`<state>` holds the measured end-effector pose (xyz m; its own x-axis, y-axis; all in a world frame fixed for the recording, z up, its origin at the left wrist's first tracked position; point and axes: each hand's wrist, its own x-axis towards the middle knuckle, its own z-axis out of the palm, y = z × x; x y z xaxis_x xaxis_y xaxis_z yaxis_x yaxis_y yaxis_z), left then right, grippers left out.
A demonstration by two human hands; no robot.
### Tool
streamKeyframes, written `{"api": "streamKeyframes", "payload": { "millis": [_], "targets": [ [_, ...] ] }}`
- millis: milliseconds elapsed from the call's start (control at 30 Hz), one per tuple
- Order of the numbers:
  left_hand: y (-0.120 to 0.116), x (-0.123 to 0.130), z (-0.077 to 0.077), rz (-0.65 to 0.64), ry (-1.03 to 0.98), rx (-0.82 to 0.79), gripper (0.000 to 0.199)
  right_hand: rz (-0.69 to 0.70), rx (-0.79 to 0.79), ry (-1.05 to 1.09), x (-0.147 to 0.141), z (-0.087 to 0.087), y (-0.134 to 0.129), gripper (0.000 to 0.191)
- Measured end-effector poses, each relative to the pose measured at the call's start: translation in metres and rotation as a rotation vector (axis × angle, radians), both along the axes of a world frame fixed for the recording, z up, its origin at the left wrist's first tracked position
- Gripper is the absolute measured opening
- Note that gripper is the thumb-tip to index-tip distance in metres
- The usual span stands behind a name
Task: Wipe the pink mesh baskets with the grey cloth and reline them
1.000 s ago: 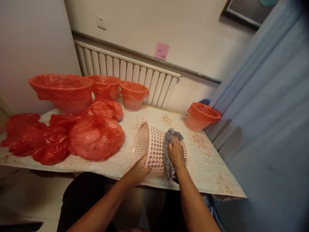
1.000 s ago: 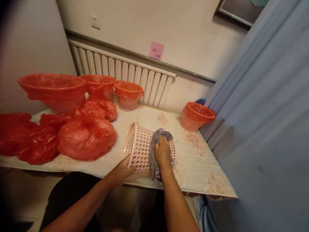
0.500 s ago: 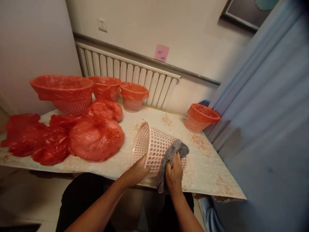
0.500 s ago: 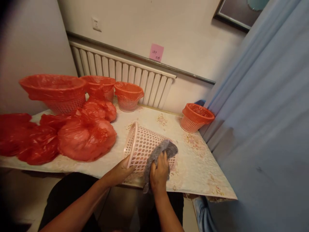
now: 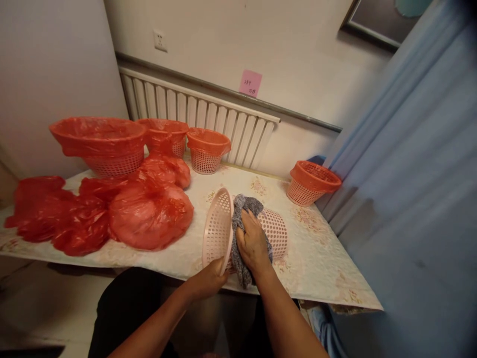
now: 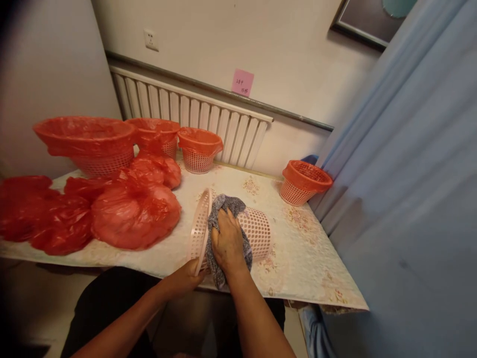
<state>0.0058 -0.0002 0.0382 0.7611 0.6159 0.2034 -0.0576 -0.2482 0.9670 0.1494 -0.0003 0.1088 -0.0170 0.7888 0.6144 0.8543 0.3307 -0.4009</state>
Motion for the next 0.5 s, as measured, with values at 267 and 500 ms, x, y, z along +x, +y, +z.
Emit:
{"api": "streamKeyframes", "payload": {
  "millis": [267, 500],
  "targets": [
    [0.003, 0.010, 0.004, 0.122, -0.063, -0.059, 0.061, -0.006, 0.028, -0.007, -0.001, -0.011, -0.007, 0.056],
    [0.001, 0.023, 0.028, 0.142, -0.198, -0.138, 0.057, -0.017, 0.038, 0.037, 0.021, -0.016, -0.003, 0.048]
  ]
}}
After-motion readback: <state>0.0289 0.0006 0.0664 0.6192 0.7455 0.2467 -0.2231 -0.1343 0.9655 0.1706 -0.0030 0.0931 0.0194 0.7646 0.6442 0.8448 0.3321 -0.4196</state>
